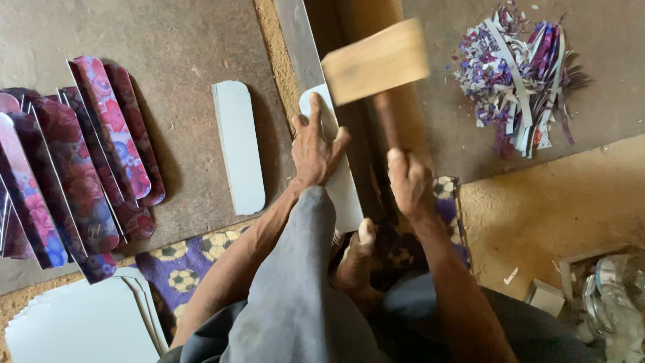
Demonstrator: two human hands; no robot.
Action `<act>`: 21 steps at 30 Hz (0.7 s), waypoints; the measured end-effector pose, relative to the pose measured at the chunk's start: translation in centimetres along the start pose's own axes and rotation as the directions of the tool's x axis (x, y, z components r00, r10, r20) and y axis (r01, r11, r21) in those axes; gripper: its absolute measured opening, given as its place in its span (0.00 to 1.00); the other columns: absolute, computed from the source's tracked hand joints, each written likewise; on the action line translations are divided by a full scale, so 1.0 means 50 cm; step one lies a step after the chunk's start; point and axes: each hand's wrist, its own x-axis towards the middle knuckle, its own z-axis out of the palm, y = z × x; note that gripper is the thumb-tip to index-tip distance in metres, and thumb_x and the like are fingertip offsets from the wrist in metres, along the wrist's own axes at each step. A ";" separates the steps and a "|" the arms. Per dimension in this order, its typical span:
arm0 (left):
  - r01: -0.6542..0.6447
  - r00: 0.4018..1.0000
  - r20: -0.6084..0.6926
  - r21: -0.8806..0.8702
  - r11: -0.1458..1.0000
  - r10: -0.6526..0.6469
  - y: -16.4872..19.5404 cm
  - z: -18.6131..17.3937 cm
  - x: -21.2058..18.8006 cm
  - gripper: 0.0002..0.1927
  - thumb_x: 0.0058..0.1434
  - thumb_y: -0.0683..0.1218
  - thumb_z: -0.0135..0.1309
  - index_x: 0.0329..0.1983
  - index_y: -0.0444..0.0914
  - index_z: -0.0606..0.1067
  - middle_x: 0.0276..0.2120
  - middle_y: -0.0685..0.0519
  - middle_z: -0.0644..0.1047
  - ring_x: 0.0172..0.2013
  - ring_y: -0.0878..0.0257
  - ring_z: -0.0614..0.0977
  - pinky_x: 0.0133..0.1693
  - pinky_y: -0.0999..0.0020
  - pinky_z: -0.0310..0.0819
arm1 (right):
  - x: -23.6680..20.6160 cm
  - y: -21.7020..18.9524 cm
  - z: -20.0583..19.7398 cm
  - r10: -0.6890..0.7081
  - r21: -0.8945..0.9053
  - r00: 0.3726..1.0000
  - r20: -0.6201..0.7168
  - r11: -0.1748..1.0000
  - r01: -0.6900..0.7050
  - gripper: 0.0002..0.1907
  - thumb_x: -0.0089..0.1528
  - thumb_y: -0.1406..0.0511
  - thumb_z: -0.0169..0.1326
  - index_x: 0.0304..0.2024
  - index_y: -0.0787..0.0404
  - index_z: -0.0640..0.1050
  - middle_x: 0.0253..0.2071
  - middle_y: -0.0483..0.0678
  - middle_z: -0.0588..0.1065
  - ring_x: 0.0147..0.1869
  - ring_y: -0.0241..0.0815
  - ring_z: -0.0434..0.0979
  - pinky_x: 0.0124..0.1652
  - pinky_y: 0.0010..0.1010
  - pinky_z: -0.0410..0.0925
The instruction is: The person sits on the floor and uses a wooden mallet to repeatedly strike a white rectangular paper-mache piece held between their feet against a metal bar. They flip the piece over and continue striking it to shape the edges.
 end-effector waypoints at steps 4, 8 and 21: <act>-0.001 1.000 0.002 0.019 1.000 0.001 -0.003 0.004 -0.001 0.50 0.56 0.57 0.61 0.78 0.46 0.51 0.55 0.33 0.65 0.46 0.35 0.79 0.47 0.45 0.76 | 0.005 0.005 -0.016 0.207 0.695 0.942 -0.263 0.718 0.036 0.28 0.73 0.45 0.37 0.30 0.58 0.68 0.23 0.42 0.69 0.19 0.36 0.64 0.18 0.29 0.62; -0.001 1.000 -0.003 0.019 1.000 0.001 -0.013 0.013 0.001 0.50 0.56 0.58 0.60 0.78 0.47 0.51 0.56 0.34 0.66 0.46 0.37 0.80 0.47 0.46 0.77 | -0.006 0.013 -0.008 0.044 0.537 0.986 -0.162 0.842 0.050 0.28 0.73 0.45 0.33 0.31 0.56 0.68 0.23 0.43 0.67 0.20 0.37 0.62 0.18 0.32 0.61; 0.116 0.914 0.404 -0.343 0.932 0.035 -0.081 -0.083 0.053 0.43 0.62 0.52 0.58 0.78 0.50 0.53 0.44 0.39 0.82 0.39 0.54 0.86 0.38 0.54 0.85 | -0.100 -0.031 -0.043 0.157 0.519 0.986 0.053 0.840 -0.162 0.17 0.72 0.54 0.43 0.36 0.60 0.69 0.23 0.42 0.66 0.20 0.32 0.64 0.21 0.24 0.61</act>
